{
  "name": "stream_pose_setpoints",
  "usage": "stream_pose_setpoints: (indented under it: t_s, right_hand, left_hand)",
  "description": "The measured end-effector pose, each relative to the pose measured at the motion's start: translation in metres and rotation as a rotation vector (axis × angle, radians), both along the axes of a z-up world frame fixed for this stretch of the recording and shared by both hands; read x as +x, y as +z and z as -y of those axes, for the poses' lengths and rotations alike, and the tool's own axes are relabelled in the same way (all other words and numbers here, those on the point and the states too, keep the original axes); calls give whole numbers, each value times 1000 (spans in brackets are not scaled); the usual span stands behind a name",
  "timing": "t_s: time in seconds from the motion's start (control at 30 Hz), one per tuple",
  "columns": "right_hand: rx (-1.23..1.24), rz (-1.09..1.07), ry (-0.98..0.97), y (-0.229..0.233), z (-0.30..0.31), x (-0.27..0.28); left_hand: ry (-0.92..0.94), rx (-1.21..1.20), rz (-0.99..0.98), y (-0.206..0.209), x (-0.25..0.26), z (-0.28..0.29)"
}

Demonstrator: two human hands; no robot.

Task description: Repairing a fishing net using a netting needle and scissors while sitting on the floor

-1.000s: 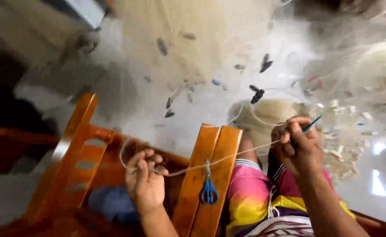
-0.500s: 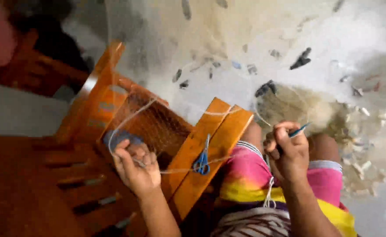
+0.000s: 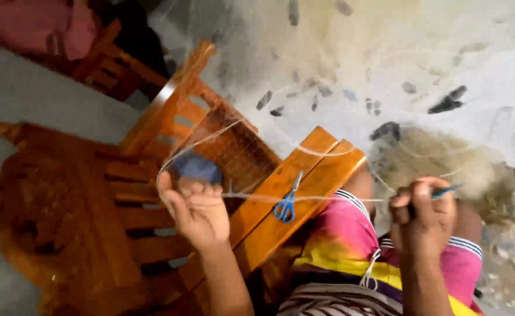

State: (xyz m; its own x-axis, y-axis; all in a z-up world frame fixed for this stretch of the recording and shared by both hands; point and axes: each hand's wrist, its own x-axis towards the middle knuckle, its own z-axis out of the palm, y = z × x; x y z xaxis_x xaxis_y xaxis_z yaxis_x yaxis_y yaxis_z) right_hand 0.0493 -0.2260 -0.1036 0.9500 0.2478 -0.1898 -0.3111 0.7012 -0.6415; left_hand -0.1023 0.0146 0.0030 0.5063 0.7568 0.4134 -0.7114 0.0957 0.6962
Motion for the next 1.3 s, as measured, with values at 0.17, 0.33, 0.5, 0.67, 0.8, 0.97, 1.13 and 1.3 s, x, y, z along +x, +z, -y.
stream_pose_setpoints:
  t_s: [0.17,0.33,0.5,0.67,0.8,0.97,1.13,1.3]
  right_hand:
    - [182,41,-12,-10,8,15]
    - [304,74,82,-1,18,33]
    - [337,158,114,10,20,39]
    - [102,46,59,6,2,11]
    - [90,108,35,7,-28,-13]
    - [175,184,59,-1,-41,-18]
    - [208,200,69,-6,-36,-15]
    - [241,182,55,-10,-29,-7]
  left_hand:
    - [15,-55,61,-7,3,-8]
    - [171,-20,38,3,16,-22]
    - [115,-105,139,4,31,-28]
    - [180,-169,-528,-50,49,-45]
    - [448,136,-654,-42,56,30]
    - [-24,599,-495,-4,78,94]
    - [-481,360,-685,-1,115,80]
    - [-376,169,-678,-15,115,74]
